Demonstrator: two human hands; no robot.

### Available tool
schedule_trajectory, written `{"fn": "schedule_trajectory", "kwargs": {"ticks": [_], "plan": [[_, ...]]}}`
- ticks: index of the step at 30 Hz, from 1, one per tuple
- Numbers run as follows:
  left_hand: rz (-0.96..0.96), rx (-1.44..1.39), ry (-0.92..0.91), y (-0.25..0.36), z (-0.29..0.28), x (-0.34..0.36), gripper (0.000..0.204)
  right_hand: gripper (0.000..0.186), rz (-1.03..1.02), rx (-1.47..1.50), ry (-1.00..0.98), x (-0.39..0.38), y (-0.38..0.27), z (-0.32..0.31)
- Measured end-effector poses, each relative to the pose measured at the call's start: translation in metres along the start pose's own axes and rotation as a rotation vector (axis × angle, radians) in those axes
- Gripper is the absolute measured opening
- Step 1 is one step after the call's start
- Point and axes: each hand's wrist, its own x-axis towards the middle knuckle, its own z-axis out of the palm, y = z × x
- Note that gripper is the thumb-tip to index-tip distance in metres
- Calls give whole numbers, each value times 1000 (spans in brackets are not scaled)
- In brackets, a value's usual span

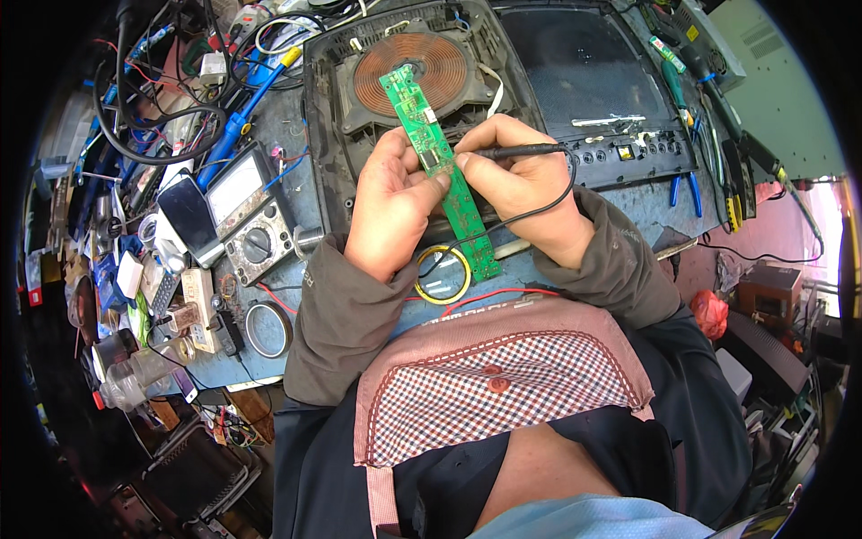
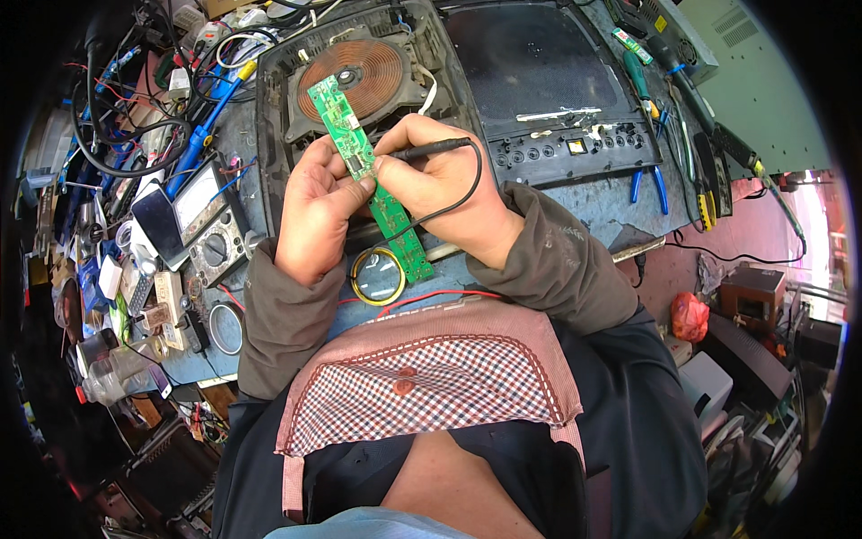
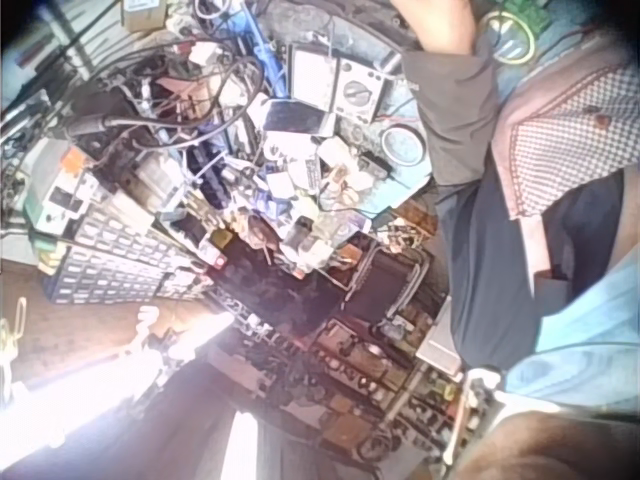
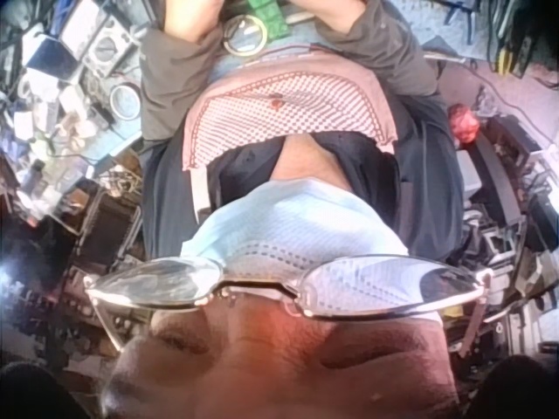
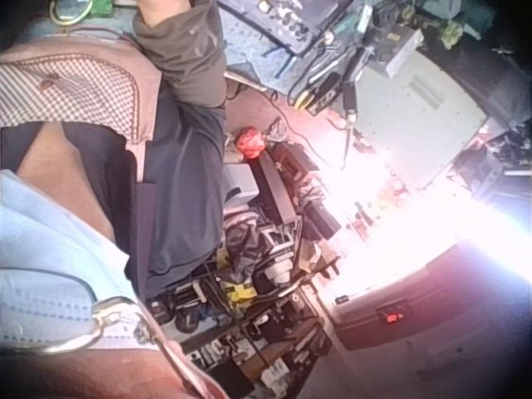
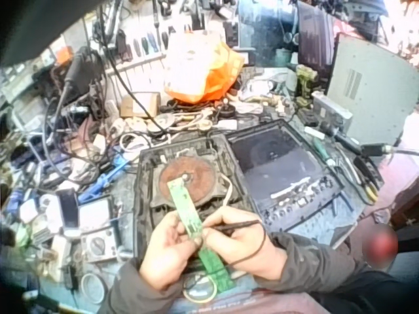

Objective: The person inspects a green circuit board using a multimeter and a magnifying glass, then wipes the board with a cloth. The person handles the board and tools throughout the clip.

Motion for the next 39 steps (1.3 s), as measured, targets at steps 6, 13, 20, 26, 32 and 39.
{"fn": "schedule_trajectory", "kwargs": {"ticks": [6, 13, 20, 26, 32, 39], "plan": [[7, -13, 15, 1, 2, -2, 55, 13, -50, -11, -16, 2, 2, 1], [-12, 10, 13, 3, 2, -1, 54, 13, -17, 3, -3, 0, 3, 2], [-16, 18, 22, 3, 3, -1, 54, 12, -35, -15, 16, 1, 1, 4], [-11, 11, 27, 4, 3, -1, 52, 12, 10, -1, 1, 1, -1, 4], [-14, 28, 29, 5, 3, -3, 51, 13, 9, 26, -20, 1, 1, 2], [-12, 21, 29, 5, 3, -2, 51, 12, -7, -8, -24, 2, -1, 2]]}}
